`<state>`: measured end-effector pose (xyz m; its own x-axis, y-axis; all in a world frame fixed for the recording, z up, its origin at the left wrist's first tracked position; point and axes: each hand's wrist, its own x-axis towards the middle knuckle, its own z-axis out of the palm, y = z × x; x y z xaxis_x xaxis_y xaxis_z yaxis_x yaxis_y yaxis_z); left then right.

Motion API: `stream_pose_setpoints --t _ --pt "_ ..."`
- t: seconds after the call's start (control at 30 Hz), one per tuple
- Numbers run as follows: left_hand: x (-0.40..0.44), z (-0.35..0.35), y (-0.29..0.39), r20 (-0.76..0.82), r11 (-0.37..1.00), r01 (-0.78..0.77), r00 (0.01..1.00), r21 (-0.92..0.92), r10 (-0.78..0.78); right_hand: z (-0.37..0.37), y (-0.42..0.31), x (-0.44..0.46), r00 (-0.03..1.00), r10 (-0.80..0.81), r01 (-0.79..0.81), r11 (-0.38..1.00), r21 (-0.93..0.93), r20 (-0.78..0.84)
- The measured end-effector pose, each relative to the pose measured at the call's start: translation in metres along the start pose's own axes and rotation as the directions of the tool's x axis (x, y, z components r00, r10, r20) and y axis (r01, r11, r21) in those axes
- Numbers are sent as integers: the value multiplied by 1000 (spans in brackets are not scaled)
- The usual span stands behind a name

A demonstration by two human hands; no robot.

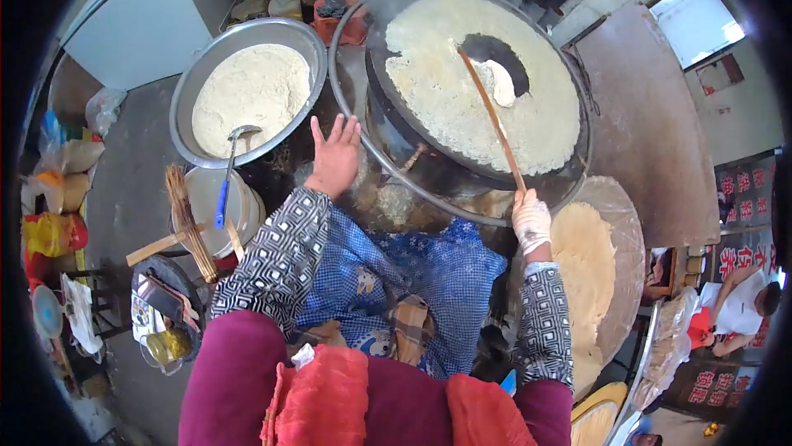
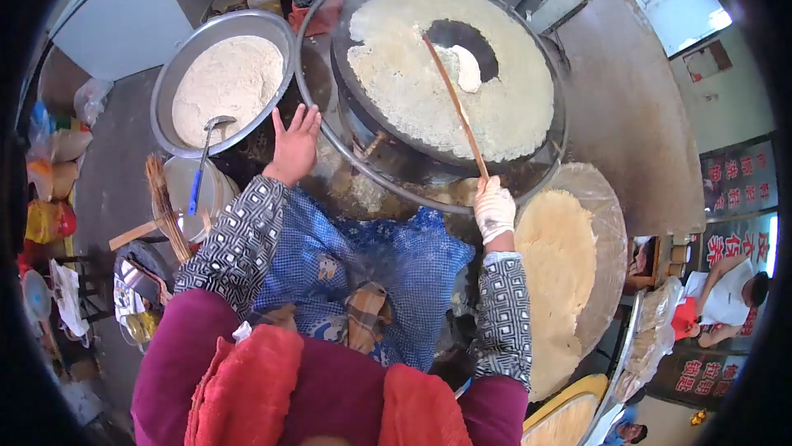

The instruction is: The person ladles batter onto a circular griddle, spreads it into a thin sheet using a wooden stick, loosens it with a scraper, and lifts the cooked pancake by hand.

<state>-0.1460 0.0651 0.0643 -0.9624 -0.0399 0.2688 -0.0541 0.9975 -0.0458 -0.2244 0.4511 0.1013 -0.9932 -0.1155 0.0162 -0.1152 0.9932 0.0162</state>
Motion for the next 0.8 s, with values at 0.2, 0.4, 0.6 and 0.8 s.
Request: stream_pose_setpoints --t 0.2,0.4,0.6,0.8 --pt "19 -11 5 -13 996 84 996 37 -84 8 5 10 993 96 -95 995 14 -70" --pt "-44 -38 108 -32 945 -253 967 -206 252 14 20 12 988 126 -126 992 13 -93" --pt "-53 -22 88 -25 965 -241 971 -100 239 6 -4 -14 992 -55 56 998 7 -113" --pt "-38 -17 52 -8 982 -174 985 -75 174 3 23 1 990 120 -116 992 56 -74"
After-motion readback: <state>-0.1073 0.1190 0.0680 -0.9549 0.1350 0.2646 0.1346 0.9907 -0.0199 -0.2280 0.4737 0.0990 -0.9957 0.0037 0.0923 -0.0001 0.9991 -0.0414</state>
